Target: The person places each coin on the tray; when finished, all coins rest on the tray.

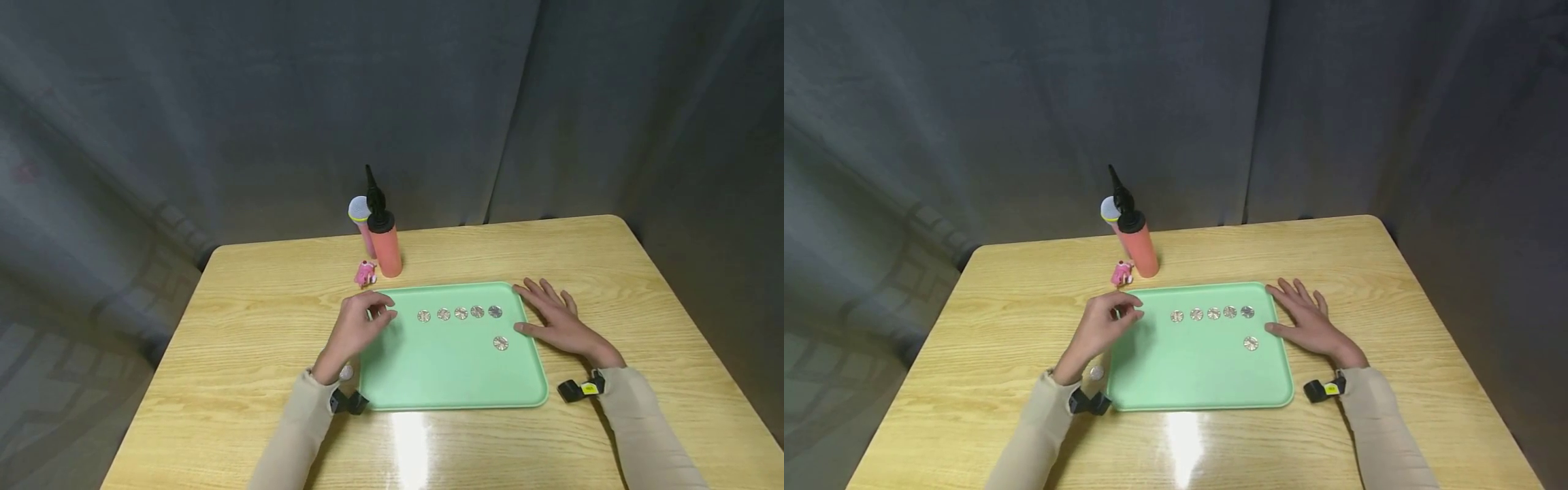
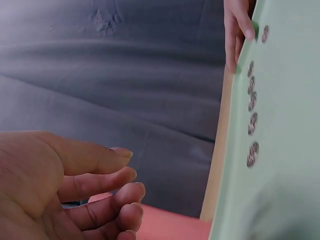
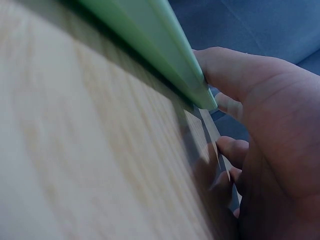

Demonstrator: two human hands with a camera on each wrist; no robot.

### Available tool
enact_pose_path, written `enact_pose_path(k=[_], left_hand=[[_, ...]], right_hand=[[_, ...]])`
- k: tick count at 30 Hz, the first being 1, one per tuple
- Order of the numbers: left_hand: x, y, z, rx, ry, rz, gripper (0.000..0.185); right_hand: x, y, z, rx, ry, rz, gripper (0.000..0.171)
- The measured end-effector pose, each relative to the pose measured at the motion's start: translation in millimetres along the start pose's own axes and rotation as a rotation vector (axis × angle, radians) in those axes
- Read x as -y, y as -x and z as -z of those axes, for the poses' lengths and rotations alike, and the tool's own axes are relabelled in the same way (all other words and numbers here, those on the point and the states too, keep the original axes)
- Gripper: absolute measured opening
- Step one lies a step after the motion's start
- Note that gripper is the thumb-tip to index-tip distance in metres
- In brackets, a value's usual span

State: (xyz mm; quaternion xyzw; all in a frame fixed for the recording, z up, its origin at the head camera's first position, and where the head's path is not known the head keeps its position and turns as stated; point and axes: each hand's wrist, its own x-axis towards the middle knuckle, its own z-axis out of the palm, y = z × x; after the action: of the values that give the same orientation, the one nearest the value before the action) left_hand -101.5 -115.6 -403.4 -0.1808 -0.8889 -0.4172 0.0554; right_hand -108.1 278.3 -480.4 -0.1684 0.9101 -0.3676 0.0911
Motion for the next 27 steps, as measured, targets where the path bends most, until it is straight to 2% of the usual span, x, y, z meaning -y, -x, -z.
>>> enact_pose_path(k=[9,15,19,23,27], left_hand=[[23.5,14.2,18.8,0.005,0.018,0.110,0.011],[46.1,24.0,35.0,-0.032,-0.026,0.181,0.011],[61.1,30.9,44.8,-0.032,-0.051,0.236,0.012],[75.0,37.9,52.4,0.002,-0.067,0.294,0.014],[86.3,46.5,57.6,0.069,-0.077,0.350,0.015]], right_hand=[[-3.0,-0.9,-1.7,-0.002,0.006,-0.013,0.079],[-2.5,-0.8,-2.1,0.001,0.008,-0.012,0.078],[-0.9,0.1,-1.2,0.001,0.010,-0.004,0.079],[-0.6,-0.4,-1.4,0.002,-0.002,-0.007,0.079],[-2.3,-1.5,-2.2,0.001,-0.011,-0.011,0.078]])
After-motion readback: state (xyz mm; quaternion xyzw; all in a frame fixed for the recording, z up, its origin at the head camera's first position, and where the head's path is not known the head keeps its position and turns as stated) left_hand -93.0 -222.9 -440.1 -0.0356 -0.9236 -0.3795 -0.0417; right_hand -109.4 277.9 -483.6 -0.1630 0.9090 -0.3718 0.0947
